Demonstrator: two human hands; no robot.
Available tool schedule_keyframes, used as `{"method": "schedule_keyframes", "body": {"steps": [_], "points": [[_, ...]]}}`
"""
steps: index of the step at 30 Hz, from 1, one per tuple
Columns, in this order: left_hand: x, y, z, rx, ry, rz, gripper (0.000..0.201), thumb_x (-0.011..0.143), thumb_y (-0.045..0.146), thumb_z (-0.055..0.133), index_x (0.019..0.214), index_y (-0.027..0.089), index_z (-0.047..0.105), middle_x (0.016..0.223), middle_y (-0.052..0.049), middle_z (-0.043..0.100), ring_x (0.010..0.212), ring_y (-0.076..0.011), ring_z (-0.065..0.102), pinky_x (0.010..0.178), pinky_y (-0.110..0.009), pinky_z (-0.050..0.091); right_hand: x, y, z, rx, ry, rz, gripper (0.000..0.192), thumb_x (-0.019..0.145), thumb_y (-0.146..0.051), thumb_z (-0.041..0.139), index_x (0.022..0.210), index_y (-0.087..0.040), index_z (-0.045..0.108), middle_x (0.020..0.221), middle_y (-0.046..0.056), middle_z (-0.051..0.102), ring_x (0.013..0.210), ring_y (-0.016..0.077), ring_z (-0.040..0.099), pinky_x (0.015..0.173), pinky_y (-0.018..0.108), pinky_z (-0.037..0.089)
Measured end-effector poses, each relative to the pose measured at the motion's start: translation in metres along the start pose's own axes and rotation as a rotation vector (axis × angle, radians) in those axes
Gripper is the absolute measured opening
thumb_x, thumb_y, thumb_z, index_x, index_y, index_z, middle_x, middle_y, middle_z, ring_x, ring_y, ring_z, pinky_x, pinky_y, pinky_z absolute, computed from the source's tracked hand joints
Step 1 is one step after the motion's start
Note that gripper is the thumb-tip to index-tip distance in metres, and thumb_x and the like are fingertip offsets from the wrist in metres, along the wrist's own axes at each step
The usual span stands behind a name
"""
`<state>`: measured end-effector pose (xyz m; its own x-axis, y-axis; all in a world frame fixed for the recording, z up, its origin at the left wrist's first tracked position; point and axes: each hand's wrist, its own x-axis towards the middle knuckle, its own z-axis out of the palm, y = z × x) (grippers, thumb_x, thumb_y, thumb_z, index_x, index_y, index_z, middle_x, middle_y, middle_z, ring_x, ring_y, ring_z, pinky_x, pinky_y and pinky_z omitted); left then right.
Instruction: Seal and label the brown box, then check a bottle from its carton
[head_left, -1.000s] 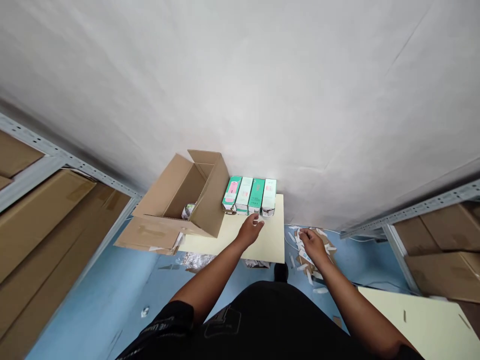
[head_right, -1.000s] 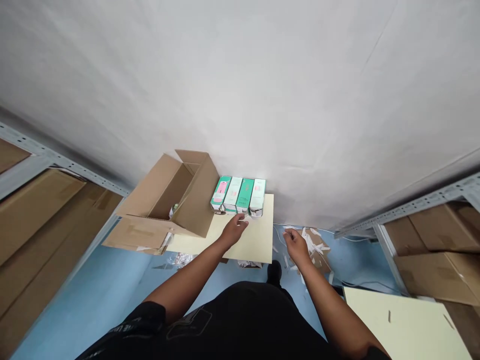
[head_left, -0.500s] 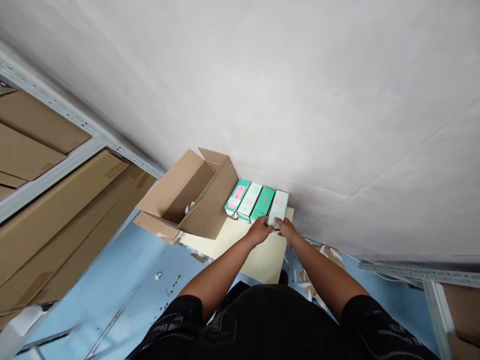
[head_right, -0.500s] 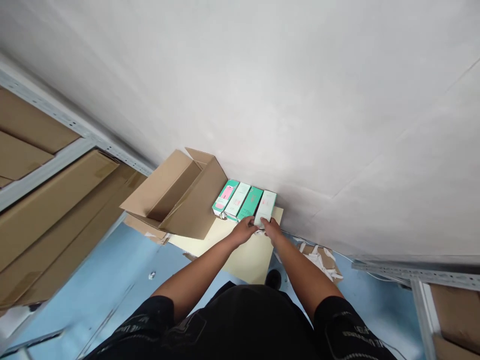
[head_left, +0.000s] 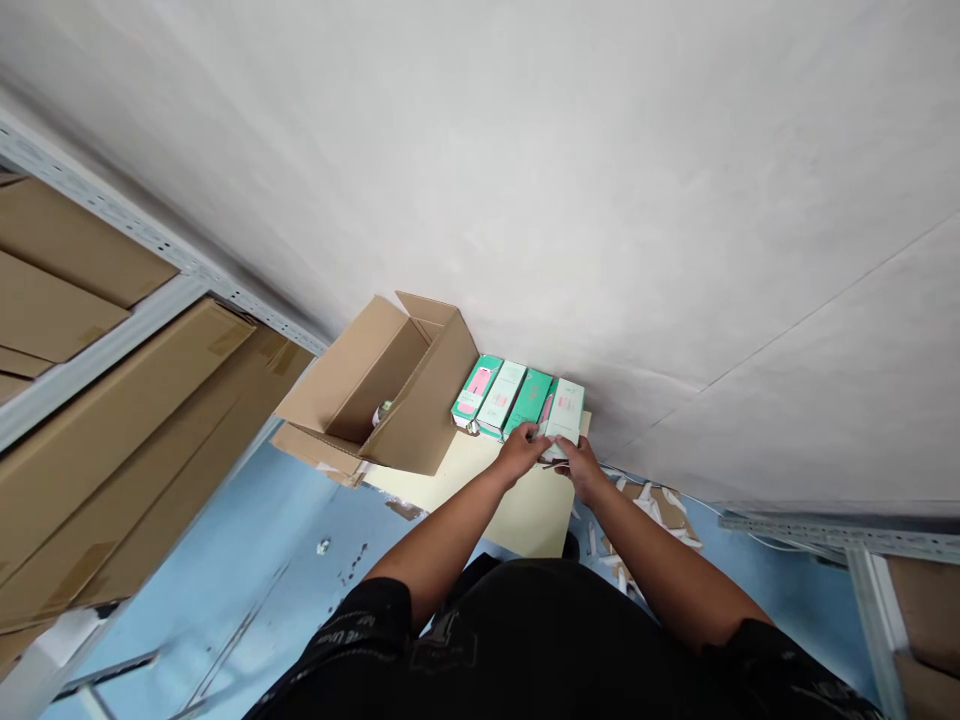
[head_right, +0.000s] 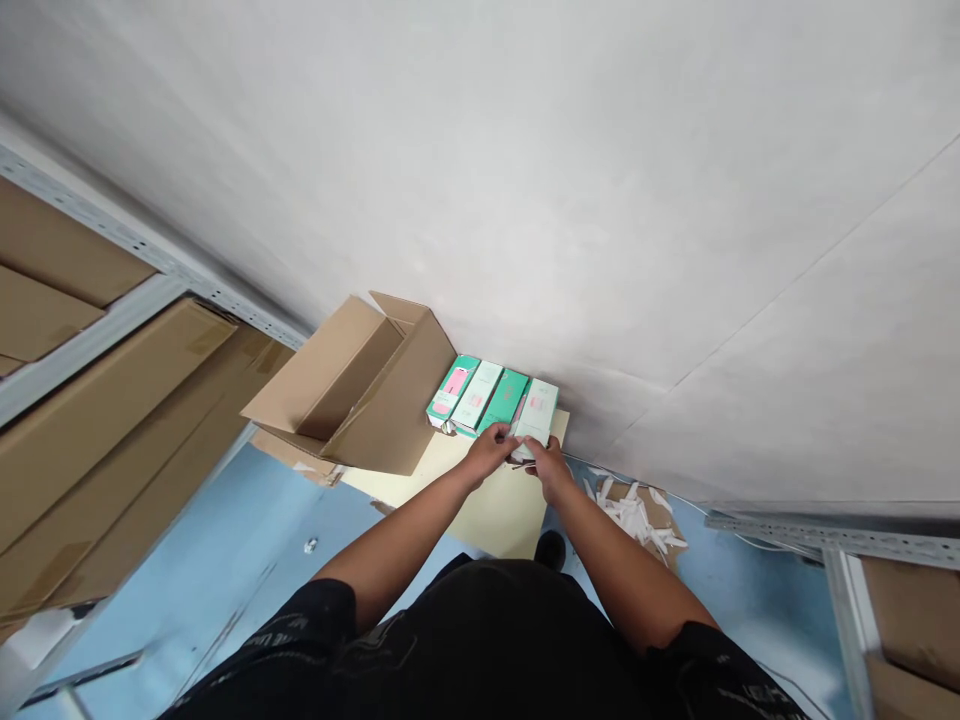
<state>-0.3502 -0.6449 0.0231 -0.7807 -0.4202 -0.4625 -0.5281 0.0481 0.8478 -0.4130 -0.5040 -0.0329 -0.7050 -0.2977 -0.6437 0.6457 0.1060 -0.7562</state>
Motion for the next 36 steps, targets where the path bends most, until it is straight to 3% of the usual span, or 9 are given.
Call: {"method": "schedule_keyframes", "body": {"steps": [6, 11, 16, 20, 25, 30, 33, 36], "points": [[-0.005, 0.004, -0.022, -0.137, -0.105, -0.019, 0.056, 0.076, 0.037, 0.086, 0.122, 0.019, 0.061, 0.125, -0.011, 0.07, 0.094, -0.0199, 0.07, 0.075, -0.028, 0.055, -0.025, -0.003, 0.019, -0.026, 0.053, -0.016, 0.046, 0.082, -0.056, 0.077, 0.109, -0.028, 0.052, 0.112, 0.007, 0.074, 0.085, 0.0207, 0.073, 0.062, 0.03, 0.057], [-0.014, 0.001, -0.048, -0.346, -0.225, -0.061, 0.054, 0.078, 0.035, 0.082, 0.122, 0.021, 0.056, 0.12, -0.01, 0.068, 0.085, -0.0165, 0.068, 0.07, -0.027, 0.056, -0.048, -0.003, 0.038, 0.216, 0.048, -0.06, 0.039, 0.085, -0.055, 0.075, 0.105, -0.029, 0.054, 0.099, 0.001, 0.074, 0.081, 0.02, 0.072, 0.063, 0.031, 0.059], [-0.043, -0.001, -0.072, -0.396, -0.428, -0.051, 0.053, 0.074, 0.033, 0.084, 0.117, 0.021, 0.056, 0.116, -0.009, 0.066, 0.083, -0.0168, 0.068, 0.07, -0.031, 0.059, -0.073, -0.003, 0.051, 0.357, 0.072, -0.136, 0.039, 0.086, -0.054, 0.072, 0.111, -0.027, 0.059, 0.092, 0.002, 0.077, 0.081, 0.023, 0.074, 0.066, 0.034, 0.061], [-0.072, -0.001, -0.075, -0.352, -0.539, -0.009, 0.048, 0.075, 0.033, 0.084, 0.113, 0.022, 0.056, 0.114, -0.008, 0.066, 0.086, -0.0183, 0.068, 0.069, -0.03, 0.058, -0.099, 0.004, 0.046, 0.422, 0.114, -0.221, 0.036, 0.087, -0.049, 0.071, 0.112, -0.024, 0.062, 0.088, 0.003, 0.078, 0.082, 0.0252, 0.076, 0.072, 0.038, 0.063], [-0.113, 0.006, -0.051, -0.285, -0.701, 0.052, 0.05, 0.082, 0.05, 0.081, 0.115, 0.023, 0.055, 0.117, -0.008, 0.065, 0.094, -0.0191, 0.068, 0.072, -0.03, 0.058, -0.147, 0.024, 0.012, 0.549, 0.232, -0.327, 0.031, 0.086, -0.04, 0.071, 0.11, -0.021, 0.066, 0.085, 0.005, 0.079, 0.082, 0.027, 0.077, 0.077, 0.04, 0.064], [-0.155, 0.012, 0.0, -0.213, -0.956, 0.058, 0.061, 0.095, 0.076, 0.048, 0.116, 0.02, 0.06, 0.12, -0.012, 0.066, 0.096, -0.0214, 0.066, 0.07, -0.031, 0.057, -0.215, 0.051, -0.045, 0.728, 0.326, -0.372, 0.028, 0.088, -0.038, 0.068, 0.109, -0.019, 0.068, 0.086, 0.007, 0.08, 0.082, 0.0276, 0.078, 0.079, 0.041, 0.063], [-0.175, 0.008, 0.043, -0.134, -1.094, 0.142, 0.056, 0.098, 0.067, 0.044, 0.119, 0.019, 0.063, 0.125, -0.013, 0.066, 0.096, -0.0221, 0.066, 0.072, -0.033, 0.057, -0.26, 0.074, -0.085, 0.833, 0.373, -0.359, 0.027, 0.091, -0.039, 0.065, 0.109, -0.019, 0.069, 0.086, 0.008, 0.08, 0.079, 0.0274, 0.077, 0.079, 0.041, 0.062], [-0.197, -0.002, 0.091, 0.114, -1.203, 0.459, 0.045, 0.092, 0.044, 0.057, 0.13, 0.021, 0.063, 0.135, -0.012, 0.064, 0.103, -0.023, 0.067, 0.086, -0.038, 0.059, -0.308, 0.105, -0.129, 0.938, 0.447, -0.368, 0.027, 0.093, -0.04, 0.06, 0.106, -0.018, 0.07, 0.086, 0.008, 0.081, 0.077, 0.0268, 0.077, 0.078, 0.04, 0.062]]}}
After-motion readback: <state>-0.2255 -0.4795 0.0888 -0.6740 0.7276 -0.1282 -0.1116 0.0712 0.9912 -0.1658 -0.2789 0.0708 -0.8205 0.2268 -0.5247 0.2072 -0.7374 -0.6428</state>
